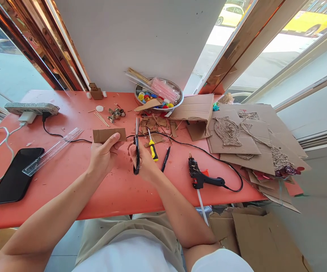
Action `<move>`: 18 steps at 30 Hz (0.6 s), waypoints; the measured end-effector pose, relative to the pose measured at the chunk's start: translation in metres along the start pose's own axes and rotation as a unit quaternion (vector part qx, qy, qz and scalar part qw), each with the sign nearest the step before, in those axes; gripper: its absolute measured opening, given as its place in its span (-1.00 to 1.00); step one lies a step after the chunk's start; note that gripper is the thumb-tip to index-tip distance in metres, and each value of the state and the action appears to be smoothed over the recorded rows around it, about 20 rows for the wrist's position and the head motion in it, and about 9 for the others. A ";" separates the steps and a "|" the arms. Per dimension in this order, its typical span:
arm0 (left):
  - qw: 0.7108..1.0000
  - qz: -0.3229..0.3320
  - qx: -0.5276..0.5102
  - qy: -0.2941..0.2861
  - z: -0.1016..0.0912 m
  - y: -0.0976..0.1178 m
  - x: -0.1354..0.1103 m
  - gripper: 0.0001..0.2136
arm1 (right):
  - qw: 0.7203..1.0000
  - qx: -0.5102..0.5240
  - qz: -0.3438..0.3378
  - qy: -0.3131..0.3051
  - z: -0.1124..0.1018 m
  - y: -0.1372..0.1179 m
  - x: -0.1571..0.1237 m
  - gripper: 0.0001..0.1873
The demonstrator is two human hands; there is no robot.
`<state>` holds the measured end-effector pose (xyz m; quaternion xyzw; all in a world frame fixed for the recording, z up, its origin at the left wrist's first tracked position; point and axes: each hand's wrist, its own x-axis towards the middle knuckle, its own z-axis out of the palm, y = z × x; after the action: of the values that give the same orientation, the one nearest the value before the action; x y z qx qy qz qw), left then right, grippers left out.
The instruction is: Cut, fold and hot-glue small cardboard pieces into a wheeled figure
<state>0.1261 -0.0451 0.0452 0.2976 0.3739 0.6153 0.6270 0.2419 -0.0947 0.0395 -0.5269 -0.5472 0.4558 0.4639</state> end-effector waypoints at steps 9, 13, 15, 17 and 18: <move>1.000 -0.007 0.009 -0.022 0.002 0.012 -0.003 -0.61 | 0.987 -0.135 0.043 0.071 -0.009 -0.001 0.004 -0.27; 0.999 -0.010 -0.010 -0.044 0.000 0.015 0.000 -0.65 | 0.985 -0.161 0.044 0.050 -0.014 -0.006 0.005 -0.37; 0.999 -0.011 0.002 -0.053 -0.002 0.013 0.002 -0.69 | 0.985 -0.167 0.032 0.019 -0.011 -0.009 0.005 -0.39; 0.997 -0.005 0.028 -0.066 -0.005 0.009 0.005 -0.68 | 0.985 -0.171 0.020 0.001 -0.006 -0.012 0.005 -0.38; 0.997 0.003 0.041 -0.072 -0.006 0.007 0.006 -0.65 | 0.985 -0.171 0.017 0.004 -0.004 -0.012 0.005 -0.37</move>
<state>0.1173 -0.0397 0.0469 0.3677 0.3513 0.5785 0.6377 0.2440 -0.0902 0.0522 -0.6097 -0.6059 0.3613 0.3615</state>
